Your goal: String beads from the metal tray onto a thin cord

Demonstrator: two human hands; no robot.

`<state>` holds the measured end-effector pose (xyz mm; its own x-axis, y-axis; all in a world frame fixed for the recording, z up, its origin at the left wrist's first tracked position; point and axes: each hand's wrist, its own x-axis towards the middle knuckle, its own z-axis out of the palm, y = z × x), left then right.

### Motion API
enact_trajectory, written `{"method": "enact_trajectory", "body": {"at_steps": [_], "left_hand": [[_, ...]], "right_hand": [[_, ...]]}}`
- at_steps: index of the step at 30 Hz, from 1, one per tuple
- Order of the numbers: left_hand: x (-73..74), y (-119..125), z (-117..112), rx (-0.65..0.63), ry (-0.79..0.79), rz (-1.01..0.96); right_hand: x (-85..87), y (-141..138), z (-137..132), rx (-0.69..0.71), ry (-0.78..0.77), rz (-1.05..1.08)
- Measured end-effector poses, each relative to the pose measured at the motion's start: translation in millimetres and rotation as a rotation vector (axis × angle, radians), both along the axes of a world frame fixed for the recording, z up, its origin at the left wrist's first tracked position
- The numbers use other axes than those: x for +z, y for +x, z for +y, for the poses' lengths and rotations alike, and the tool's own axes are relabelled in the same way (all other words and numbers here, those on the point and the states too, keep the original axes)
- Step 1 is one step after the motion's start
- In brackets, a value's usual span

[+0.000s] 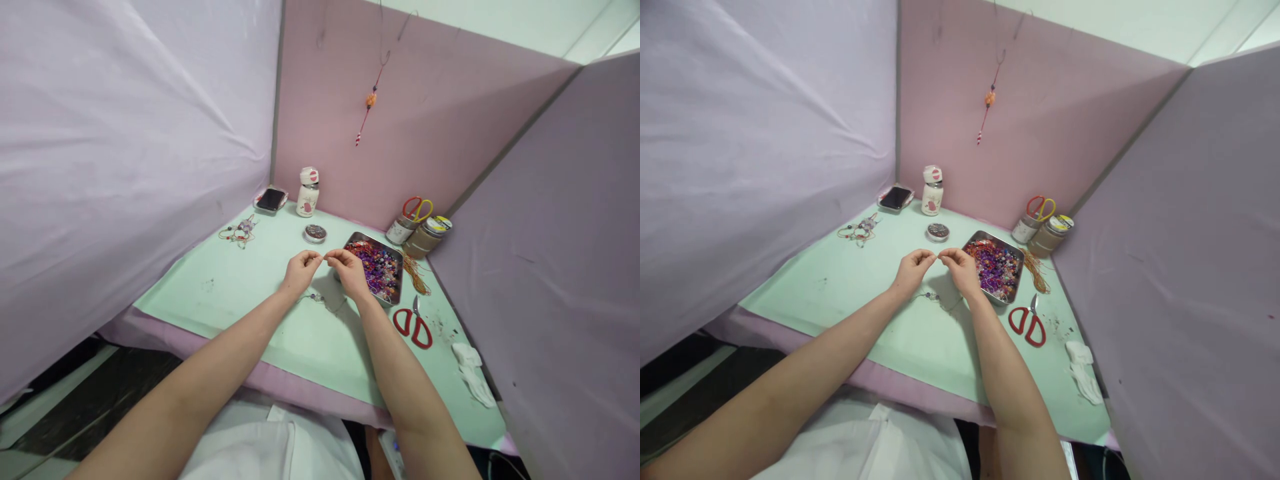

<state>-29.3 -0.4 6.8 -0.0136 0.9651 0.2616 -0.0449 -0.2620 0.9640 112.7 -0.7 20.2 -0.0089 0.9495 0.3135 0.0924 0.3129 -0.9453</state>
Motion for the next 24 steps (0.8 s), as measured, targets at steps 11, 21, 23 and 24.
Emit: {"method": "enact_trajectory", "body": {"at_steps": [11,21,23,24], "left_hand": [[-1.0,-0.2,-0.1,0.014,-0.001,0.032],[0.1,-0.9,-1.5,0.021,0.027,0.106],[-0.1,-1.1,-1.2,0.025,0.025,0.118],[-0.4,-1.1,-0.8,0.025,0.023,0.121]], "right_hand": [[0.2,-0.2,-0.1,-0.008,0.016,-0.023],[-0.4,-0.7,0.1,0.001,0.016,-0.038],[-0.3,-0.9,0.0,-0.003,0.023,-0.045],[-0.1,-1.0,-0.1,-0.005,0.029,-0.051]]}}
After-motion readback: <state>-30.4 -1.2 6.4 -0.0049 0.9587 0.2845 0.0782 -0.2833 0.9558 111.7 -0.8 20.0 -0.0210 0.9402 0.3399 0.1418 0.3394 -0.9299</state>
